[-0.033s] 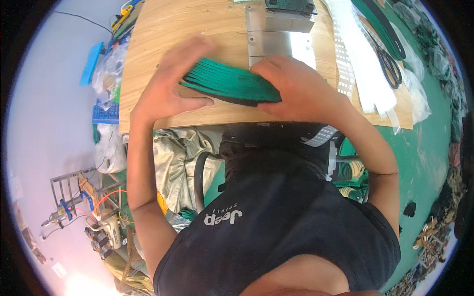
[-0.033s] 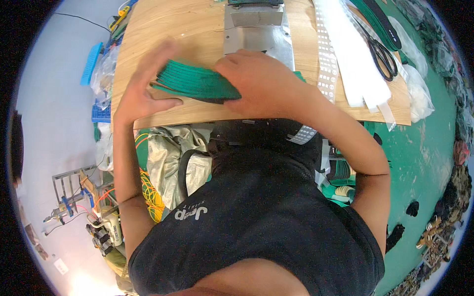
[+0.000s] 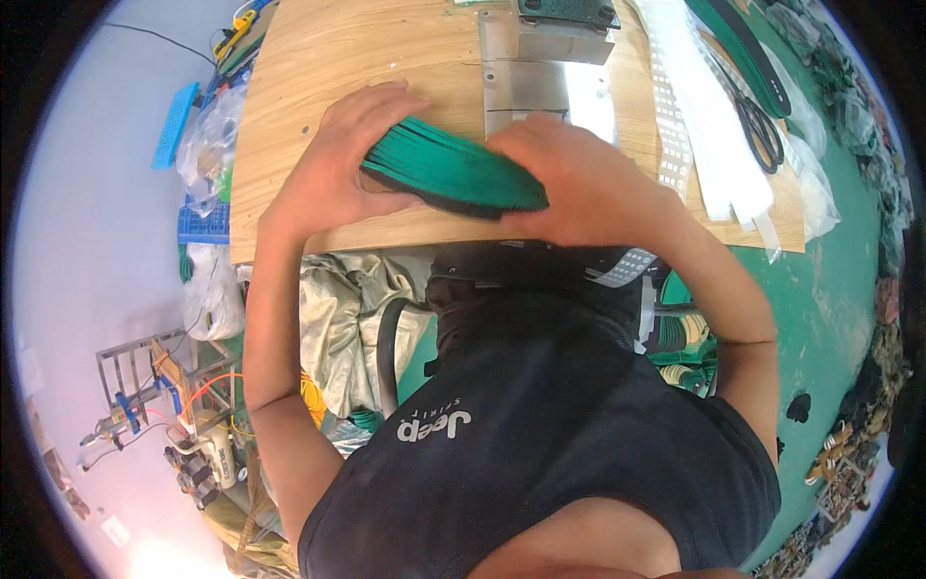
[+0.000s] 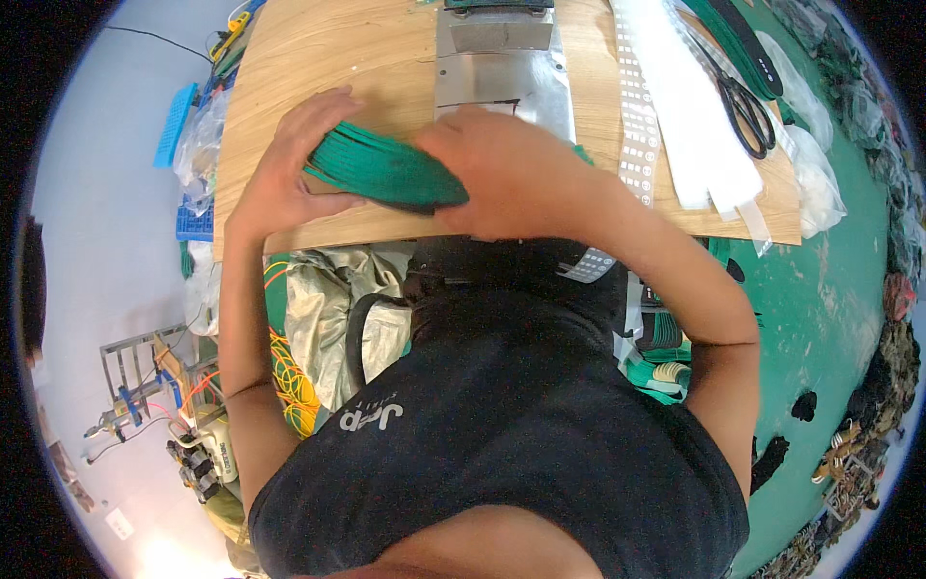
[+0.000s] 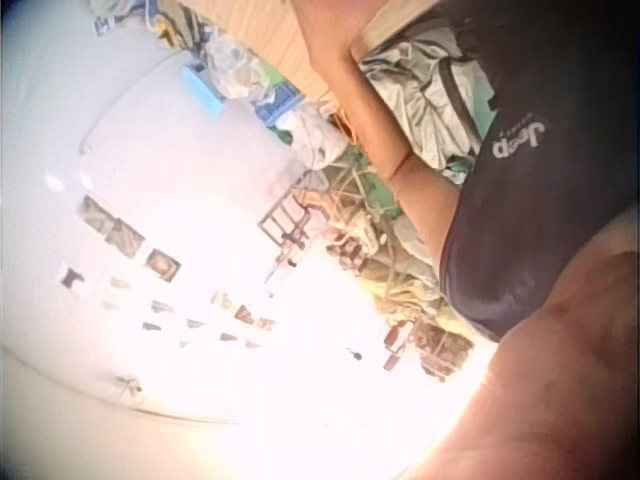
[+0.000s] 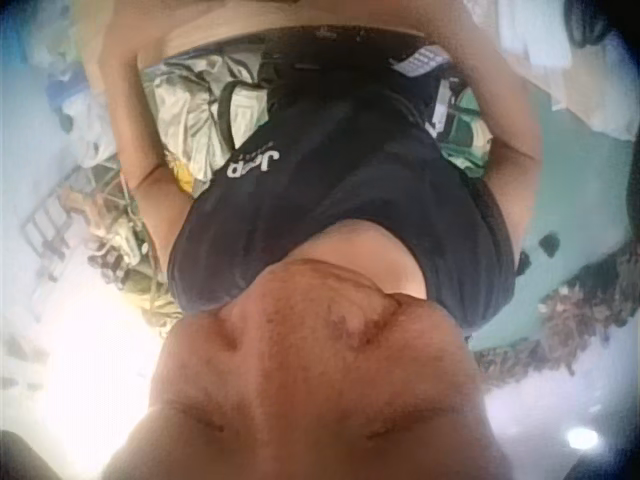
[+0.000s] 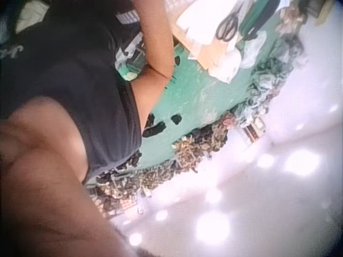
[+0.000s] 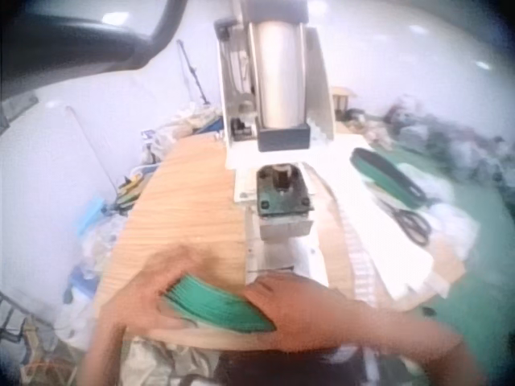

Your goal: The person places green shoe insoles into a press machine, applies a transparent label to each one, cuts individual labels from a sheet using scissors, and stacks the completed insoles together with a rubber band.

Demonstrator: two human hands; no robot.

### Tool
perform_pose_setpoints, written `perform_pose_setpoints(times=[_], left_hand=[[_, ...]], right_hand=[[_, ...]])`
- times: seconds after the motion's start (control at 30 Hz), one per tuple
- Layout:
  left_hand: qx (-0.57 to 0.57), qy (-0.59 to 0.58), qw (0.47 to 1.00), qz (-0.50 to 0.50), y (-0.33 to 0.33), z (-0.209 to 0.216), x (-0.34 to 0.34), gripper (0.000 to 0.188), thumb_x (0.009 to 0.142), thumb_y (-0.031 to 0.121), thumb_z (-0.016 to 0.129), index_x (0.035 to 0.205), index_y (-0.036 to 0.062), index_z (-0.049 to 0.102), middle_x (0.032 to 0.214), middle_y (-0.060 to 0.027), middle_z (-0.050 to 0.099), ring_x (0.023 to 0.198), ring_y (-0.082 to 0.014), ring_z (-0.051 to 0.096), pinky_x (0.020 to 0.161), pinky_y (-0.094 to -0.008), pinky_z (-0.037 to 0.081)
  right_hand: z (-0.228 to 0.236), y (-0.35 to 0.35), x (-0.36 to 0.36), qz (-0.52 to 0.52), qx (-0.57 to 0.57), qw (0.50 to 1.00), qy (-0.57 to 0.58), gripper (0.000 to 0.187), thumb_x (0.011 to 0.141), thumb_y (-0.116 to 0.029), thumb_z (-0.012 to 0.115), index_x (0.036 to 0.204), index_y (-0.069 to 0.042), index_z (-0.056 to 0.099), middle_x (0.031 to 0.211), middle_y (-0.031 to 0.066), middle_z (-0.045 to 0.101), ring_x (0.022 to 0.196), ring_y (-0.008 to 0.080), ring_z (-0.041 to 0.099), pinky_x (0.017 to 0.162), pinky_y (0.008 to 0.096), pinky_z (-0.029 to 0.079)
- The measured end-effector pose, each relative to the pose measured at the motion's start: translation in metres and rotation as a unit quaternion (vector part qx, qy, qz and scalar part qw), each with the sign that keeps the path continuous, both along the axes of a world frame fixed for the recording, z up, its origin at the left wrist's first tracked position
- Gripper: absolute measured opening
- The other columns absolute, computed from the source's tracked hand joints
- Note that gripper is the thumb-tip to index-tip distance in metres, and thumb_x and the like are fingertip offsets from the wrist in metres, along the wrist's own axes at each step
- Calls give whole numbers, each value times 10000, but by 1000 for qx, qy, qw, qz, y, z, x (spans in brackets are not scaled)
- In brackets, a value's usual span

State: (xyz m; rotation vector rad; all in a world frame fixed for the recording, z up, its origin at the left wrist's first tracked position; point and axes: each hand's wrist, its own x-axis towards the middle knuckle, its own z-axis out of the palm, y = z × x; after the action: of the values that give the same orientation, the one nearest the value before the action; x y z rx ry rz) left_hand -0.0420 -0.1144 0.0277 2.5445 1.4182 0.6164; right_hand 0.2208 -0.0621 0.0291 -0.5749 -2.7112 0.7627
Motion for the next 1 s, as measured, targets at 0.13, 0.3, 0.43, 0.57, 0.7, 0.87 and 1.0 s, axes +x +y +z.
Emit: perform_pose_setpoints(times=[0.13, 0.3, 0.43, 0.57, 0.7, 0.87, 1.0], left_hand=[[14, -32, 999, -33, 8, -5, -1, 555, 517, 210, 796, 1003, 78, 562, 970, -119, 564, 973, -346, 506, 860, -415, 390], [18, -17, 999, -41, 3, 0, 5, 474, 507, 205, 773, 903, 72, 548, 845, -97, 543, 830, -331, 524, 753, -407, 419], [17, -19, 992, -126, -12, 27, 18, 560, 492, 242, 773, 985, 68, 572, 830, -92, 545, 806, -309, 525, 724, -381, 414], [-33, 30, 983, -177, -14, 54, 52, 744, 491, 264, 782, 1167, 80, 534, 817, -84, 547, 794, -292, 527, 725, -368, 406], [-25, -18, 983, -181, -13, 51, 69, 874, 501, 249, 794, 1287, 95, 443, 823, -78, 554, 796, -300, 530, 751, -371, 397], [-3, -76, 977, -199, -10, 42, 78, 854, 524, 255, 803, 1279, 79, 443, 880, -112, 579, 837, -334, 541, 761, -401, 402], [1, -101, 974, -202, -10, 34, 82, 848, 544, 267, 808, 1274, 51, 434, 911, -128, 596, 846, -345, 551, 743, -410, 415]], right_hand=[[1, 3, 3, 60, -115, 991, -20, 439, 783, -280, 679, 1105, -20, 532, 1013, 149, 549, 948, 314, 527, 819, 365, 436], [-14, 28, 6, 9, -363, 928, 80, 227, 921, -206, 522, 978, 2, 594, 781, 0, 567, 718, 75, 528, 657, 194, 434], [31, 21, 16, -88, -534, 817, 200, 235, 907, -214, 525, 911, -5, 634, 610, 28, 555, 434, 54, 404, 385, 172, 263], [48, 2, 21, -120, -557, 774, 277, 470, 979, -299, 292, 1065, 66, 574, 523, 48, 500, 329, 72, 345, 330, 175, 283], [53, -13, 23, 16, -678, 651, 340, 585, 973, -366, 218, 1274, 119, 342, 588, 131, 566, 339, 137, 437, 315, 202, 356], [54, -22, 23, 148, -690, 615, 352, 727, 942, -455, 148, 1371, 117, 15, 828, 312, 600, 503, 285, 617, 347, 251, 477], [50, -17, 29, 223, -711, 580, 330, 602, 929, -407, 175, 1432, -78, 147, 1090, 408, 488, 797, 469, 616, 479, 353, 552]])
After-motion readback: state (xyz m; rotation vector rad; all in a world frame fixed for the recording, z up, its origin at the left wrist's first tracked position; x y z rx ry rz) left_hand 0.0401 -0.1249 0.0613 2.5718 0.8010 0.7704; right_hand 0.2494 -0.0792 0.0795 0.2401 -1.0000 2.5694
